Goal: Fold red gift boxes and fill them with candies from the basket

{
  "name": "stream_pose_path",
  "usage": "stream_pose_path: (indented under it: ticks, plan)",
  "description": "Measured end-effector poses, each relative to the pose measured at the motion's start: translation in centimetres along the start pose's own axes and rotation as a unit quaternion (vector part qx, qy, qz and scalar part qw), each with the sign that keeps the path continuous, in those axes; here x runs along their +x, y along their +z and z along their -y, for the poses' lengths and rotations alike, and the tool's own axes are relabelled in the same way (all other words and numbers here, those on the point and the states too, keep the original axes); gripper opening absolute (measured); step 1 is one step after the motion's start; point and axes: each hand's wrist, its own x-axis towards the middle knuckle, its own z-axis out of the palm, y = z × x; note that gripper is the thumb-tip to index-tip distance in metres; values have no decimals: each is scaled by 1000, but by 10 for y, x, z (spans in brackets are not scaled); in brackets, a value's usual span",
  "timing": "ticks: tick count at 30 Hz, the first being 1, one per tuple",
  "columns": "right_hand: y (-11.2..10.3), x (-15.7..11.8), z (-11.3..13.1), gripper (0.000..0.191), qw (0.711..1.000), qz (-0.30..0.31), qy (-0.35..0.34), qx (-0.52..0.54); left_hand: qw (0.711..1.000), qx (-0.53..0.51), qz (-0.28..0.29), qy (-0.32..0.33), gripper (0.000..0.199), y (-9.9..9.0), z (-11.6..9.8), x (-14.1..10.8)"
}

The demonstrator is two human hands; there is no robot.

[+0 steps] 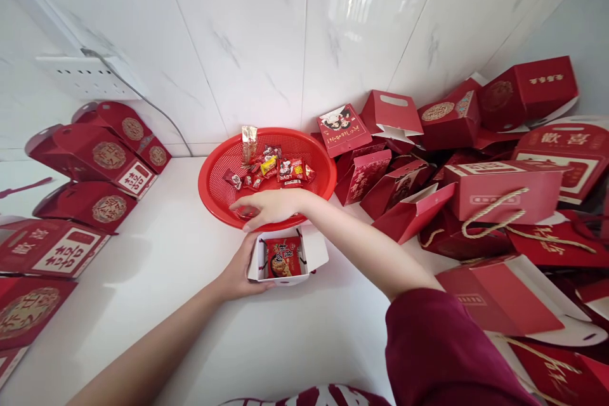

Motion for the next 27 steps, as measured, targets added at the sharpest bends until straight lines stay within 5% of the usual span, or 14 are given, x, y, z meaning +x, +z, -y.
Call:
stream_pose_path:
  ticks: [8, 11, 17, 22, 27]
  plan:
    - [20, -67, -10, 57, 957, -257, -71, 116, 1000, -15, -9, 14, 101, 1, 0, 1]
    - [25, -83, -8, 49, 937, -300, -84, 160, 1000, -16, -8, 15, 100, 1, 0, 2]
    - [41, -104, 10, 31, 931, -291, -105, 193, 1000, -11, -6, 9, 100, 1, 4, 2]
    - [47, -107, 26, 18, 975, -208, -69, 22, 1000, 17, -5, 12, 101, 1, 4, 2]
    - [56, -92, 23, 11, 978, -168, -2, -124, 999, 34, -4, 14, 102, 0, 2, 3]
